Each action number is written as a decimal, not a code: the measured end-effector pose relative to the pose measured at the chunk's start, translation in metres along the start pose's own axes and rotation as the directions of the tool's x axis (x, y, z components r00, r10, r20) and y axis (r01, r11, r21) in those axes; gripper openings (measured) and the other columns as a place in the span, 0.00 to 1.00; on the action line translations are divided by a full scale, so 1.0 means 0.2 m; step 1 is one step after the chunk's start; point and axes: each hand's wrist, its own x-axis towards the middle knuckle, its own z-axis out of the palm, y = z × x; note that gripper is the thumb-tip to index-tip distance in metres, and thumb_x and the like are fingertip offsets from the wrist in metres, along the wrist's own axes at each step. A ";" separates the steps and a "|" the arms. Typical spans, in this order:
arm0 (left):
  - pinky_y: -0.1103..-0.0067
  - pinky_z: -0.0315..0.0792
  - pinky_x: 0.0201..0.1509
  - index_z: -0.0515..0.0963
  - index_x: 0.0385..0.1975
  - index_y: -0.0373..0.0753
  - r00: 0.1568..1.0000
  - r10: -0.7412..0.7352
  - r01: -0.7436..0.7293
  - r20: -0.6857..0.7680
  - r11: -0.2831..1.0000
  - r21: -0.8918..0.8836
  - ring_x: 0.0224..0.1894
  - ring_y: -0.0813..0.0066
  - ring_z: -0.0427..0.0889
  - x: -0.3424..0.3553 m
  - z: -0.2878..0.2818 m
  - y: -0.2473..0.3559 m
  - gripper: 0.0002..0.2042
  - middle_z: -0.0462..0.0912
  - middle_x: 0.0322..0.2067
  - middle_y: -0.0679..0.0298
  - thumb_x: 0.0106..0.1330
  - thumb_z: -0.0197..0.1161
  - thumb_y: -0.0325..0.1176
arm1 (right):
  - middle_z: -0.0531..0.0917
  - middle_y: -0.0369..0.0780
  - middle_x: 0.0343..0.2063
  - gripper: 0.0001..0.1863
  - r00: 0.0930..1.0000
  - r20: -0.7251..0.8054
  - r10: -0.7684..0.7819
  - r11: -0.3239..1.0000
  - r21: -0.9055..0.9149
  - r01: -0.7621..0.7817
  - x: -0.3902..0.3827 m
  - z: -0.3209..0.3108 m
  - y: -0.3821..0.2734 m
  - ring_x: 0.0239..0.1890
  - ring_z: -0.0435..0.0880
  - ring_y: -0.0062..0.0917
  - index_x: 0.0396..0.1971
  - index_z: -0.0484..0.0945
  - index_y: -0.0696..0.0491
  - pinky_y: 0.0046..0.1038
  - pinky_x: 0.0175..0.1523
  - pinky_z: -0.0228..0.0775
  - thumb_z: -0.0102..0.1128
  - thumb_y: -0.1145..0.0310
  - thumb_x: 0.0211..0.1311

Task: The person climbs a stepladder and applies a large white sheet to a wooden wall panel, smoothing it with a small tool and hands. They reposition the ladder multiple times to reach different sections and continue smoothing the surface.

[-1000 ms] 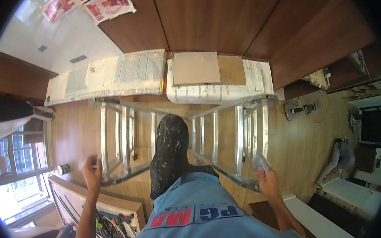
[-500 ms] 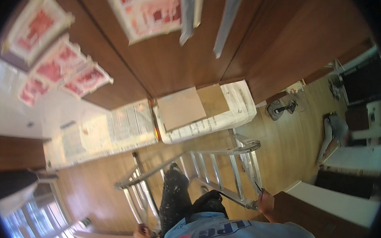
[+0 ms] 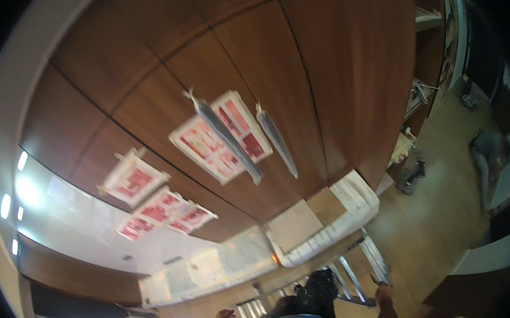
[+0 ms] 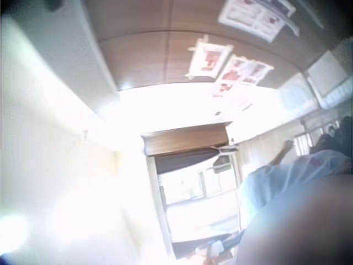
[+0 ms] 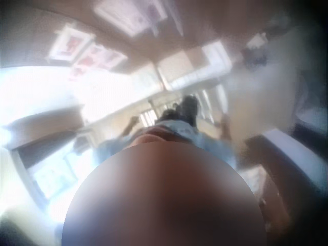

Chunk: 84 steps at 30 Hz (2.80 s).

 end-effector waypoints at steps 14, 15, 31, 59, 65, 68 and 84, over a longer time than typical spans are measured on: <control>0.70 0.81 0.36 0.81 0.45 0.36 0.323 0.908 -0.618 -0.267 0.416 0.667 0.34 0.68 0.89 0.07 -0.71 1.24 0.11 0.89 0.34 0.56 0.69 0.67 0.34 | 0.85 0.50 0.44 0.10 0.956 -0.058 0.288 0.954 0.109 -0.281 0.06 -0.12 -0.13 0.47 0.86 0.47 0.41 0.82 0.55 0.47 0.50 0.78 0.59 0.68 0.64; 0.68 0.80 0.37 0.81 0.46 0.36 0.211 0.944 -0.620 -0.255 0.331 0.711 0.33 0.64 0.89 0.05 -0.76 1.41 0.11 0.88 0.33 0.54 0.69 0.67 0.34 | 0.84 0.52 0.46 0.10 0.907 -0.216 0.362 0.921 0.230 -0.313 0.12 -0.13 -0.18 0.48 0.85 0.49 0.42 0.82 0.57 0.48 0.52 0.78 0.59 0.69 0.64; 0.62 0.74 0.58 0.79 0.51 0.35 -0.763 0.540 -0.410 -0.355 0.019 0.912 0.54 0.48 0.79 -1.36 -1.47 3.44 0.13 0.81 0.51 0.50 0.69 0.65 0.29 | 0.81 0.36 0.55 0.24 0.815 -0.566 -0.128 -0.067 0.825 0.562 1.57 -2.83 -1.53 0.55 0.81 0.24 0.63 0.73 0.55 0.33 0.53 0.78 0.52 0.54 0.79; 0.63 0.59 0.70 0.71 0.64 0.40 -0.932 0.168 -0.225 -0.321 0.425 0.876 0.70 0.59 0.68 -1.39 -1.94 4.33 0.23 0.72 0.67 0.60 0.75 0.58 0.45 | 0.79 0.46 0.56 0.17 0.675 -0.734 0.071 -0.731 0.422 0.536 2.16 -5.57 -3.47 0.55 0.82 0.40 0.59 0.72 0.54 0.46 0.54 0.87 0.45 0.64 0.77; 0.62 0.58 0.71 0.70 0.64 0.40 -0.916 0.202 -0.235 -0.346 0.428 0.873 0.70 0.58 0.67 -1.38 -1.95 4.32 0.23 0.70 0.69 0.60 0.74 0.57 0.43 | 0.85 0.41 0.45 0.23 0.700 -0.714 0.018 -0.793 0.416 0.445 2.25 -5.80 -3.54 0.39 0.86 0.34 0.55 0.76 0.52 0.37 0.41 0.89 0.35 0.52 0.83; 0.62 0.57 0.71 0.71 0.64 0.40 -0.920 0.190 -0.247 -0.343 0.398 0.883 0.71 0.58 0.67 -1.38 -1.94 4.32 0.23 0.71 0.68 0.59 0.73 0.57 0.42 | 0.86 0.38 0.41 0.28 0.684 -0.730 0.011 -0.795 0.408 0.449 2.23 -5.80 -3.58 0.34 0.86 0.32 0.51 0.78 0.51 0.34 0.38 0.87 0.33 0.46 0.81; 0.63 0.59 0.70 0.73 0.62 0.41 -0.925 0.167 -0.255 -0.340 0.388 0.885 0.70 0.60 0.68 -1.38 -1.95 4.31 0.21 0.71 0.68 0.60 0.72 0.59 0.42 | 0.83 0.42 0.49 0.17 0.364 -0.886 -0.285 -0.855 0.407 0.320 1.63 -5.30 -4.20 0.46 0.84 0.37 0.53 0.75 0.52 0.42 0.50 0.85 0.43 0.57 0.78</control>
